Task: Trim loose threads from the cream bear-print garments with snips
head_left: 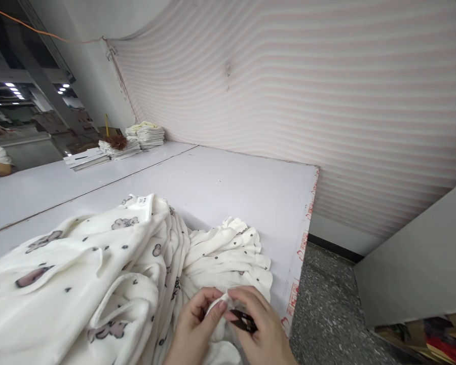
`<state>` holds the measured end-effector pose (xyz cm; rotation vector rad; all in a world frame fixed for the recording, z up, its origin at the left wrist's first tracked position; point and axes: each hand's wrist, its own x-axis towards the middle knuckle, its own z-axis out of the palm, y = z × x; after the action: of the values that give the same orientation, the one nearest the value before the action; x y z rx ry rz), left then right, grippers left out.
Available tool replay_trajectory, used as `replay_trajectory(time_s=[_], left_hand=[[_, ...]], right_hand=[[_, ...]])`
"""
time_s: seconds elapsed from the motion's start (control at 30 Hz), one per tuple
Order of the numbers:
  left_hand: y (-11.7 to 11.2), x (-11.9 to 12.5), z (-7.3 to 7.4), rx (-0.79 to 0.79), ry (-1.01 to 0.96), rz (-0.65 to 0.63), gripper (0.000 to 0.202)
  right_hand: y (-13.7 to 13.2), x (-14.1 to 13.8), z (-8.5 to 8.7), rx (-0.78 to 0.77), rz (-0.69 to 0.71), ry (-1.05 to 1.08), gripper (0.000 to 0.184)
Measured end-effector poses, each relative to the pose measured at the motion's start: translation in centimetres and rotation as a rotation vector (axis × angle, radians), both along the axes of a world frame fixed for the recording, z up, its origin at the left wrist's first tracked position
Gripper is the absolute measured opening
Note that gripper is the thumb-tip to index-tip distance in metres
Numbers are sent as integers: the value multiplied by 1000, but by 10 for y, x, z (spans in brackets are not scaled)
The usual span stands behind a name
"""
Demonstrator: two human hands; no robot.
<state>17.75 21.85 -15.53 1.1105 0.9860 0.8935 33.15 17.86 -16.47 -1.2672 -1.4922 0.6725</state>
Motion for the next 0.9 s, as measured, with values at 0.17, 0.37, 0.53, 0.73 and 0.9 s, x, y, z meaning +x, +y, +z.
replay_trajectory(time_s=[0.17, 0.37, 0.53, 0.73, 0.9], left_hand=[[-1, -1, 1, 38, 50, -58, 27], [-2, 4, 3, 124, 256, -41, 28], [-2, 5, 2, 35, 197, -16, 33], [-3, 5, 4, 136, 200, -100, 19], [-1, 5, 9, 203, 299, -166, 11]], right_hand=[[4, 0, 0, -139, 29, 9, 12], [3, -4, 4, -183, -35, 82, 25], [-5, 5, 4, -211, -15, 151, 16], [-4, 15, 7, -268, 96, 72, 15], [1, 18, 10, -385, 165, 249, 10]])
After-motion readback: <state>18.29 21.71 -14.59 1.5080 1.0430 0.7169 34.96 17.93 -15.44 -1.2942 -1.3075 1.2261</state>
